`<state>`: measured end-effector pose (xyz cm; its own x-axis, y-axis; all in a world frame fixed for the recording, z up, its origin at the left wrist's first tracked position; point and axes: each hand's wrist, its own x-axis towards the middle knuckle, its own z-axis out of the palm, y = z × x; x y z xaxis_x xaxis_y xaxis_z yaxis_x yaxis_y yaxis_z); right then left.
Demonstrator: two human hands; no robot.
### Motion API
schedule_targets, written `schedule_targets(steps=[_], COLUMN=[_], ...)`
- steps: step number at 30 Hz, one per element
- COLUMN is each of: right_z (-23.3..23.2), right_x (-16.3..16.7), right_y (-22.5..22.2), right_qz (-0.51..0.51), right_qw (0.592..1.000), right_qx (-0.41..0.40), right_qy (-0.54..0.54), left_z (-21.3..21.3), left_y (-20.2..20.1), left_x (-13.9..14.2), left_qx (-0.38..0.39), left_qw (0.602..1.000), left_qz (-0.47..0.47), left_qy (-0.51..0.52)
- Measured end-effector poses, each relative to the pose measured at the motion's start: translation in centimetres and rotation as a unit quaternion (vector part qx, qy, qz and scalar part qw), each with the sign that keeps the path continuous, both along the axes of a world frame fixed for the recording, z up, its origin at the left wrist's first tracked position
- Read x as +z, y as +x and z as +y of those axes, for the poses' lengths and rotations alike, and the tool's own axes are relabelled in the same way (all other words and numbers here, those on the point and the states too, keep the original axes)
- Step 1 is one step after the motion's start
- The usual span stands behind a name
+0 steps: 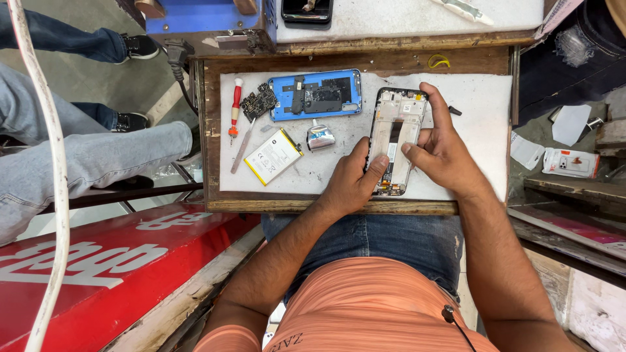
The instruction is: The person reassembles a disassembled smartphone on a workbench. They place a battery into the chassis, then install the motherboard and other internal components, using a small plastic tool to adjust parts.
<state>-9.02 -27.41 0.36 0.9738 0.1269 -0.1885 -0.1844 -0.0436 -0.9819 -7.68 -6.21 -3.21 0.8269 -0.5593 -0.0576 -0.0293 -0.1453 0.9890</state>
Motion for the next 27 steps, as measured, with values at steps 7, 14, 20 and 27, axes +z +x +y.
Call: schedule_targets(steps=[7,14,20,27], right_z=[0.3,-0.1,0.1,-0.5], right_x=[-0.2,-0.1,-1.3,-1.4], right_y=[0.1,0.0,-0.4,-0.3], right_qz=[-0.001,-0.018,-0.020,-0.079], right_qw=[1.000,1.000,0.998,0.962], right_qx=[-0.020,0.012,-0.050,0.010], right_qy=[-0.015,0.004,-0.023,0.262], left_z=[-0.2,0.0,-0.1,-0.1], left_y=[-0.1,-0.1,0.1,0.1], left_x=[-0.2,-0.1,0.0,0.1], left_qx=[0.003,0.003,-0.007,-0.006], left_qw=[1.000,0.999,1.000,1.000], left_qz=[-0.006,-0.023,0.003,0.013], left_qy=[-0.012,-0.026,-0.007,-0.011])
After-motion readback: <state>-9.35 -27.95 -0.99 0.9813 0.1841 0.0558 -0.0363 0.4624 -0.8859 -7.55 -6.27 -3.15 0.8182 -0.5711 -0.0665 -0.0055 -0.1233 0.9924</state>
